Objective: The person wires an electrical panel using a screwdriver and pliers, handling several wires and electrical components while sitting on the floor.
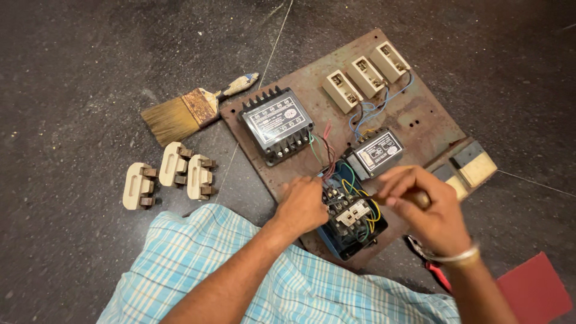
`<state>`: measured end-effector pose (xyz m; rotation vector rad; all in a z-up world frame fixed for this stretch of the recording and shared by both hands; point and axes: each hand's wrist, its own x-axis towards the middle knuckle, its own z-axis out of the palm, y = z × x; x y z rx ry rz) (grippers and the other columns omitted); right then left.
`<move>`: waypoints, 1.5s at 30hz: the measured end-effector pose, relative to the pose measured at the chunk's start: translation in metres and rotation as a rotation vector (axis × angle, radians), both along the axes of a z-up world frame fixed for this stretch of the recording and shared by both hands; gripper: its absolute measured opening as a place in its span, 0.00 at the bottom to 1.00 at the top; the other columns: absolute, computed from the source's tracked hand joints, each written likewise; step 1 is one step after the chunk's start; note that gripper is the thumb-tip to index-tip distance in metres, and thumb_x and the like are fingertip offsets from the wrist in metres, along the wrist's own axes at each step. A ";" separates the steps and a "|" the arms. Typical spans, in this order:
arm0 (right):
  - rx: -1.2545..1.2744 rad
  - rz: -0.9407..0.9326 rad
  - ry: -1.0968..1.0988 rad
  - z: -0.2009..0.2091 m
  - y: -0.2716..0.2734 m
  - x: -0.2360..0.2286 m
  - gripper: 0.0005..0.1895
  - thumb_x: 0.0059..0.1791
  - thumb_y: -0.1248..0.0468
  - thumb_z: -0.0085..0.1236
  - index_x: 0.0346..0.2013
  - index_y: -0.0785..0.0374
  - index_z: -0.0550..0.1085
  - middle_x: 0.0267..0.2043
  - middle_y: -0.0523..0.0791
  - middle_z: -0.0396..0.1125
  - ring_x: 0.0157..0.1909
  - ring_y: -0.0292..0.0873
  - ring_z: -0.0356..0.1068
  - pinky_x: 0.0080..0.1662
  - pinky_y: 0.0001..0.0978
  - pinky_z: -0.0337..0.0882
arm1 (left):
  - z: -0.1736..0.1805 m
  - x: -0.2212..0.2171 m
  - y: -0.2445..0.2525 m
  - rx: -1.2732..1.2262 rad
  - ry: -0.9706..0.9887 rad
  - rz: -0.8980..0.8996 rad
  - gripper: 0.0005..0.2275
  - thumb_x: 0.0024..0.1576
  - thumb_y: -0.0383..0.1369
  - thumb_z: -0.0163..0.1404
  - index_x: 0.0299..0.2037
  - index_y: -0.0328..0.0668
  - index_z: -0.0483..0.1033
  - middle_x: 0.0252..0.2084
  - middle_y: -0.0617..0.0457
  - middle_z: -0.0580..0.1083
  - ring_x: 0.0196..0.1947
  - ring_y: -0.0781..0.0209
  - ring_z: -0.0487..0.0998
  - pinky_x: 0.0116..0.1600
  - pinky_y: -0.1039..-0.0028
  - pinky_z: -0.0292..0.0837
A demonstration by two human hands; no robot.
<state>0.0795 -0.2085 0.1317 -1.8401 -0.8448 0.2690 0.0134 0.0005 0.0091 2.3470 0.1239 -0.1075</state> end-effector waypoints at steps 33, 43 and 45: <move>0.330 -0.051 0.404 -0.046 0.045 0.019 0.20 0.47 0.59 0.46 0.13 0.63 0.58 0.12 0.44 0.51 0.14 0.39 0.47 0.21 0.35 0.48 | 0.017 0.001 0.015 0.113 0.155 -0.129 0.11 0.43 0.25 0.57 0.36 0.31 0.81 0.45 0.38 0.78 0.52 0.35 0.75 0.53 0.44 0.69; 0.083 0.410 0.483 0.013 0.036 0.056 0.15 0.50 0.58 0.49 0.24 0.63 0.62 0.24 0.48 0.60 0.26 0.45 0.54 0.31 0.35 0.58 | 0.041 0.022 0.045 0.043 0.152 -0.211 0.09 0.48 0.29 0.56 0.36 0.34 0.81 0.39 0.32 0.78 0.43 0.36 0.80 0.51 0.53 0.75; -0.617 -0.143 -0.148 0.035 0.036 0.044 0.16 0.51 0.51 0.48 0.33 0.63 0.68 0.23 0.47 0.68 0.27 0.50 0.71 0.31 0.41 0.67 | 0.056 0.028 0.045 -0.037 -0.085 -0.094 0.09 0.50 0.33 0.59 0.38 0.38 0.82 0.37 0.37 0.79 0.40 0.37 0.80 0.46 0.51 0.73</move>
